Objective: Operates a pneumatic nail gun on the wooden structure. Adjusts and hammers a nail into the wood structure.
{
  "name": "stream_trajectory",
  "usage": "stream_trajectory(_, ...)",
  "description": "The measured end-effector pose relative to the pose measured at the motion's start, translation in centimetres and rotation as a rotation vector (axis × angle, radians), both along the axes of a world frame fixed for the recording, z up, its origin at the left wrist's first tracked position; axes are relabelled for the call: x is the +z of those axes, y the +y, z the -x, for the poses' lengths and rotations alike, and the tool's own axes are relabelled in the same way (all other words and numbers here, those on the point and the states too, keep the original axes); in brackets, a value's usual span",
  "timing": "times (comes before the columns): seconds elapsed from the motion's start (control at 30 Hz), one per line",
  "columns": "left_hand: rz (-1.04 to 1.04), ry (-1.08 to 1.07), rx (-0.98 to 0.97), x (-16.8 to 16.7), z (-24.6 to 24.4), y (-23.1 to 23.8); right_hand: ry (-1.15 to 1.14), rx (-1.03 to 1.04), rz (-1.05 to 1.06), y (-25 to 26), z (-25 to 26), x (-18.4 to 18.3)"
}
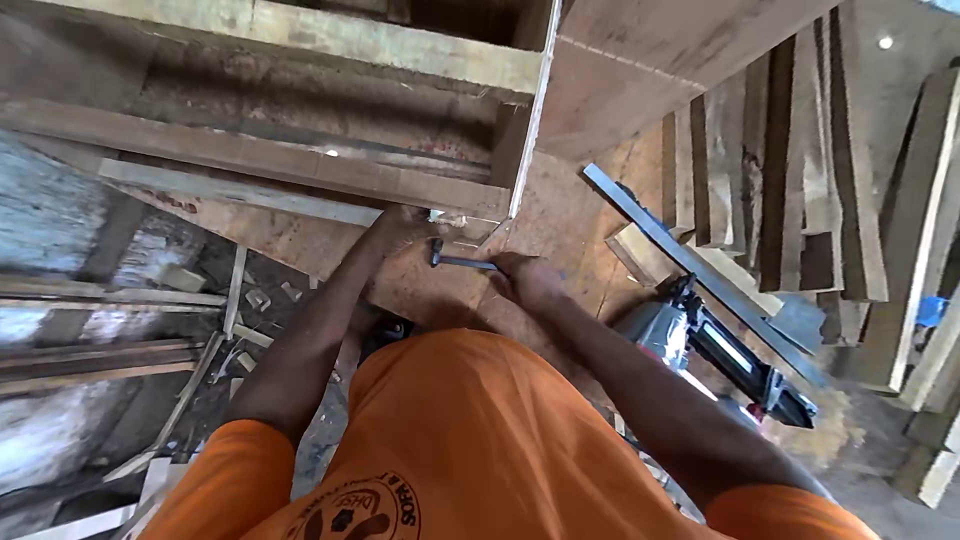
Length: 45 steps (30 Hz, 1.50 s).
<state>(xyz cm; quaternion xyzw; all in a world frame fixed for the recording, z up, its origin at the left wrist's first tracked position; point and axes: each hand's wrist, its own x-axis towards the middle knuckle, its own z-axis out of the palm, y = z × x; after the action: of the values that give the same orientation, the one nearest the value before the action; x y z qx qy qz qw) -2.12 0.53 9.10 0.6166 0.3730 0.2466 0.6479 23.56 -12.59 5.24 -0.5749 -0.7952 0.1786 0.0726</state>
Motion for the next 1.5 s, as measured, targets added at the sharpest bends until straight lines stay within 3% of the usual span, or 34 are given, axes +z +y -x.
stream_trajectory(0.07, -0.014, -0.054, 0.008, -0.2, 0.0, -0.1, -0.005, -0.041, 0.01, 0.1, 0.3, 0.0)
stream_trajectory(0.13, -0.037, -0.056, 0.002, -0.4, 0.3, -0.3, 0.012, 0.044, 0.002, -0.8, 0.3, 0.2)
stream_trajectory(0.27, -0.247, 0.245, -0.087, -2.2, 0.2, 0.5, 0.079, 0.235, -0.179, -1.9, -0.9, 1.6)
stream_trajectory(0.37, -0.36, 0.297, -0.02, -4.3, -0.7, -0.5, 0.151, 0.257, -0.309, -2.2, -0.8, 3.3)
stream_trajectory(0.47, -0.318, 0.11, 0.132, -5.4, -2.2, -1.7, 0.197, 0.217, -0.368, -1.8, -0.7, 4.1)
stream_trajectory(0.57, -0.239, 0.0, 0.159, -4.7, -2.8, -2.2, 0.18, 0.004, -0.262, -1.6, -1.0, 4.3)
stream_trajectory(0.73, -0.199, 0.037, 0.133, -4.4, -2.4, -2.2, 0.129, 0.125, -0.3, -1.6, -1.8, 3.9)
stream_trajectory(0.83, -0.263, 0.042, 0.13, -4.6, -2.7, -2.1, 0.147, -0.021, -0.249, -1.5, -1.1, 3.9)
stream_trajectory(0.97, -0.2, 0.128, 0.128, -4.2, -2.4, -1.8, 0.101, 0.2, -0.339, -0.9, -1.2, 4.7)
stream_trajectory(1.1, -0.313, 0.143, 0.108, -4.4, -2.8, -1.7, 0.085, 0.035, -0.299, -0.5, -1.6, 4.3)
stream_trajectory(1.23, -0.246, 0.126, 0.119, -4.1, -2.4, -1.7, 0.097, 0.147, -0.314, -0.6, -1.4, 4.6)
stream_trajectory(1.33, -0.316, 0.143, 0.104, -4.8, -2.8, -1.3, 0.114, -0.008, -0.242, -0.8, -1.6, 4.0)
stream_trajectory(1.5, -0.321, 0.164, 0.11, -4.4, -2.5, -1.3, 0.101, 0.057, -0.302, -0.9, -2.0, 4.0)
